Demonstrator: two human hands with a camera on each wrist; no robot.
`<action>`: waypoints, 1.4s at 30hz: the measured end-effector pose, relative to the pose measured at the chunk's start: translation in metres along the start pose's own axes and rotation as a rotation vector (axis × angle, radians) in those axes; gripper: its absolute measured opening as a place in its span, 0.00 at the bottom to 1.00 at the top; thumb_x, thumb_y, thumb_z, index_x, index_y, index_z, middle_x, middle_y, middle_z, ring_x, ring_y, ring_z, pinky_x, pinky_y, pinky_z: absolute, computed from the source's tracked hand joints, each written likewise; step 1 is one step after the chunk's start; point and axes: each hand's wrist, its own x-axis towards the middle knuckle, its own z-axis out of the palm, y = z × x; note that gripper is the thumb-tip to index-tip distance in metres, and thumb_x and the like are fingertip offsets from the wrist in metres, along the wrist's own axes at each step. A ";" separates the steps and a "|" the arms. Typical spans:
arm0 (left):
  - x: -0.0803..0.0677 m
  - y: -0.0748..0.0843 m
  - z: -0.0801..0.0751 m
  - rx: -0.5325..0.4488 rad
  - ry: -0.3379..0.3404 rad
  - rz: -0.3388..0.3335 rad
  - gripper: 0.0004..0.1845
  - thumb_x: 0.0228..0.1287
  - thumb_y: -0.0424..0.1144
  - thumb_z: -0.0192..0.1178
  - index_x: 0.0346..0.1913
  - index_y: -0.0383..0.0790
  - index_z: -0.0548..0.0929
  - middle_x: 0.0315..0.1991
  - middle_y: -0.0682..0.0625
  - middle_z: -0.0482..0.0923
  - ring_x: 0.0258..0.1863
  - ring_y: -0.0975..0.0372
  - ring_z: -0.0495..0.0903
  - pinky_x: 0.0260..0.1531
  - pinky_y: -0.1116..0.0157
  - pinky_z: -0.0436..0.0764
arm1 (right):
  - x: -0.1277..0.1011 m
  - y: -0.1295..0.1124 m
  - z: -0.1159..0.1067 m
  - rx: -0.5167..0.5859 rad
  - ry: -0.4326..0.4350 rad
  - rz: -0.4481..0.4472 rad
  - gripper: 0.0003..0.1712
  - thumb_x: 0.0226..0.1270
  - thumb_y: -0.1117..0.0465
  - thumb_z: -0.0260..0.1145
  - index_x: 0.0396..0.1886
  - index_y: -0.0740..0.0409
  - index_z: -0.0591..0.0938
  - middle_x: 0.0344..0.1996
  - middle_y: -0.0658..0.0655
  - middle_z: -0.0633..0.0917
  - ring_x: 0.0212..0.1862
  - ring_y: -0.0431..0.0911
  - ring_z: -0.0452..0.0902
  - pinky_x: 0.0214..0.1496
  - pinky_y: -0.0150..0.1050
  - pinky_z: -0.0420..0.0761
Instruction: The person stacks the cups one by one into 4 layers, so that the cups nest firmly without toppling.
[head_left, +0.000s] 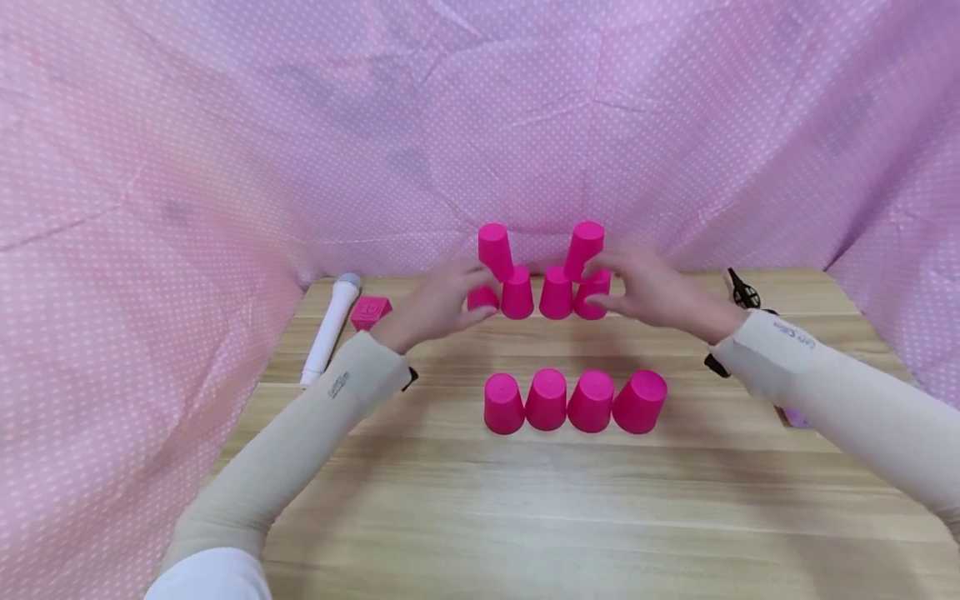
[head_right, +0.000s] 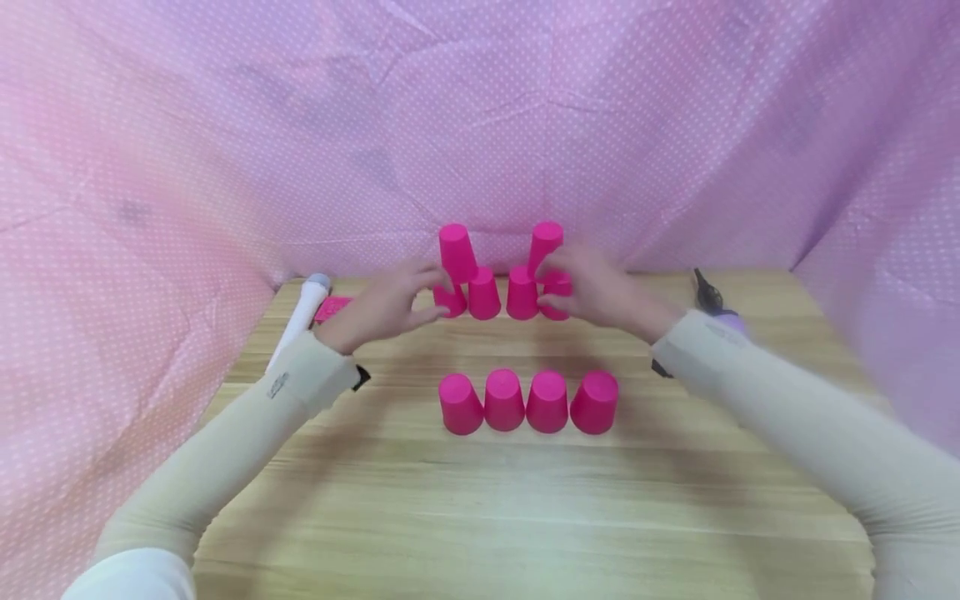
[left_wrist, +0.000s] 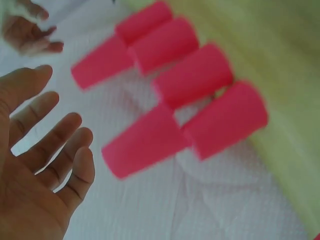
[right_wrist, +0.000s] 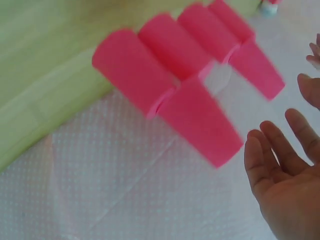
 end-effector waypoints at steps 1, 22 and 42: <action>-0.007 0.004 0.003 -0.003 -0.018 0.028 0.14 0.57 0.43 0.68 0.45 0.42 0.81 0.44 0.51 0.76 0.46 0.59 0.73 0.47 0.64 0.74 | -0.004 -0.005 0.004 0.004 -0.015 -0.030 0.18 0.49 0.61 0.77 0.40 0.57 0.81 0.36 0.52 0.81 0.39 0.48 0.76 0.43 0.45 0.75; -0.066 0.042 0.046 -0.153 -0.198 0.064 0.17 0.52 0.43 0.71 0.45 0.47 0.81 0.46 0.56 0.73 0.46 0.67 0.70 0.47 0.70 0.74 | -0.040 -0.065 0.062 0.064 -0.284 -0.111 0.18 0.50 0.58 0.76 0.42 0.52 0.82 0.45 0.50 0.78 0.49 0.43 0.73 0.48 0.39 0.78; -0.068 0.043 0.050 -0.131 -0.188 0.043 0.19 0.53 0.43 0.71 0.48 0.47 0.80 0.46 0.56 0.73 0.46 0.67 0.70 0.47 0.72 0.74 | -0.037 -0.068 0.065 0.071 -0.276 -0.082 0.19 0.51 0.58 0.76 0.44 0.53 0.82 0.41 0.47 0.78 0.45 0.41 0.72 0.46 0.37 0.78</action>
